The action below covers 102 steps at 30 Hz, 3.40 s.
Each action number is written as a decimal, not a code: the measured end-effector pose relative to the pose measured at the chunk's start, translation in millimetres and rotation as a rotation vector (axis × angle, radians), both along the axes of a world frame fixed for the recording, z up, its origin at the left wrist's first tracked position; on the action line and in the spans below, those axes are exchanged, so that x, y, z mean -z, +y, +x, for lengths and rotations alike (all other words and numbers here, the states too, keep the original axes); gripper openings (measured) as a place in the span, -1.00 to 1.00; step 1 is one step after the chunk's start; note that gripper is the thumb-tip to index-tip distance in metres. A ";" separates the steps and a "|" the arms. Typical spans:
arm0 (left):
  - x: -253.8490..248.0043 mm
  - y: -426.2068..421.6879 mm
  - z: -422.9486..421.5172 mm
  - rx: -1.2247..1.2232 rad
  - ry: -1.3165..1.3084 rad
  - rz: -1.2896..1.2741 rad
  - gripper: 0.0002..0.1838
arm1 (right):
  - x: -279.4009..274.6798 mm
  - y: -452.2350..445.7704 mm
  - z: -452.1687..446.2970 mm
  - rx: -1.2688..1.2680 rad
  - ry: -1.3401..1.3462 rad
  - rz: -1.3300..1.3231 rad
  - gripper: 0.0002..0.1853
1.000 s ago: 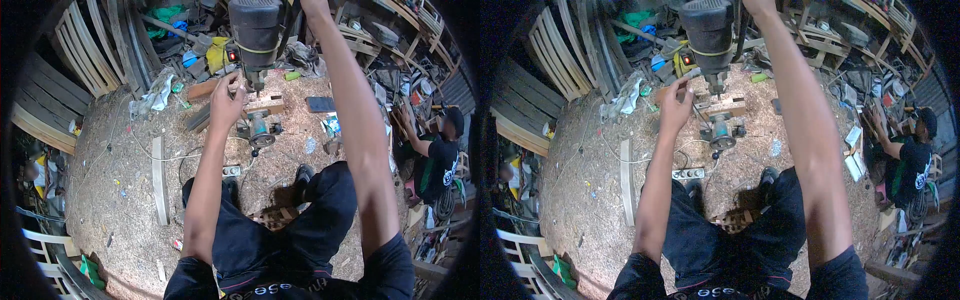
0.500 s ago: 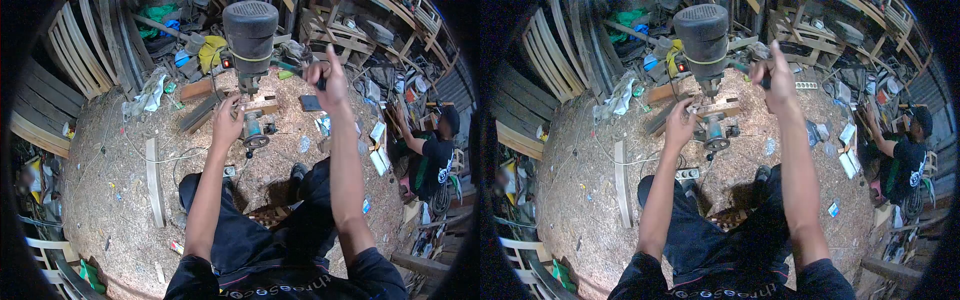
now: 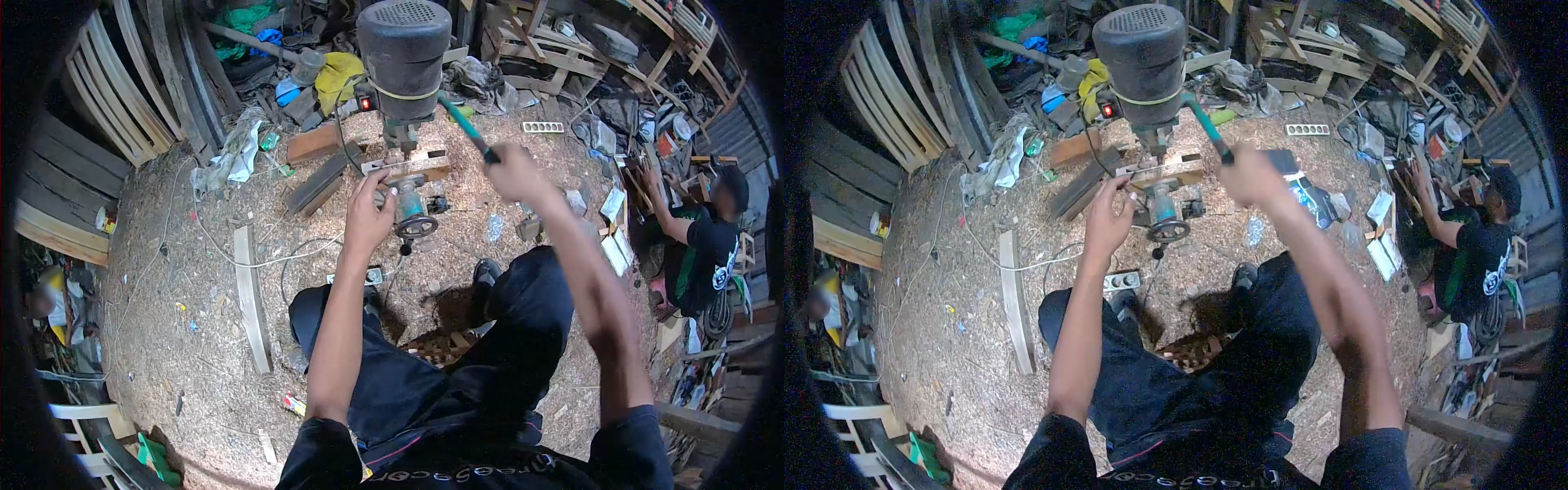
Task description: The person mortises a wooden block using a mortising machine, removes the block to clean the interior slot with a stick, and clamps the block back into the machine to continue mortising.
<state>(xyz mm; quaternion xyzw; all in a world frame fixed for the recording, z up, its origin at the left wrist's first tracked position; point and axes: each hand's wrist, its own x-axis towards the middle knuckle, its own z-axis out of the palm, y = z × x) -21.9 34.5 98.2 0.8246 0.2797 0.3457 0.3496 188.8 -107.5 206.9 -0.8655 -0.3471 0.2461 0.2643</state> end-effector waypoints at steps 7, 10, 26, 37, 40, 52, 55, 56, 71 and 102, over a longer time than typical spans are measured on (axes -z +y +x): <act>18.0 -9.3 0.0 0.054 0.019 -0.002 -0.62 | 88.1 -21.7 -25.3 0.139 -0.096 0.066 -0.64; 22.6 -18.4 3.2 0.082 0.067 0.021 -0.63 | 104.9 -22.6 -17.7 0.162 -0.067 0.117 -0.64; 41.3 -16.2 8.5 0.132 0.120 -0.020 -0.64 | 174.1 -32.0 -33.8 0.244 -0.054 0.275 -0.74; 36.2 -18.3 -1.5 0.117 0.145 -0.045 -0.64 | 189.1 -33.2 -30.3 0.235 -0.028 0.305 -0.74; 40.6 -17.5 0.4 0.107 0.166 -0.018 -0.65 | 166.6 -27.4 -29.6 0.208 -0.031 0.284 -0.72; 28.8 -14.4 -1.0 0.107 0.114 0.022 -0.63 | -20.2 13.6 11.4 0.176 -0.025 0.506 -0.57; 30.0 -9.2 -0.7 0.085 0.134 0.042 -0.63 | -48.1 26.0 13.5 0.104 0.255 1.023 -0.54; 30.1 -7.6 -0.8 0.081 0.151 0.047 -0.63 | -48.3 34.3 19.5 0.042 0.215 1.114 -0.55; 25.4 -1.4 9.4 0.084 0.173 0.035 -0.67 | -141.8 177.0 103.6 0.121 -0.240 1.236 -0.55; 136.1 1.0 -19.3 -0.120 0.506 -0.140 -0.67 | 349.8 39.5 -102.9 -0.304 -0.135 0.067 -0.70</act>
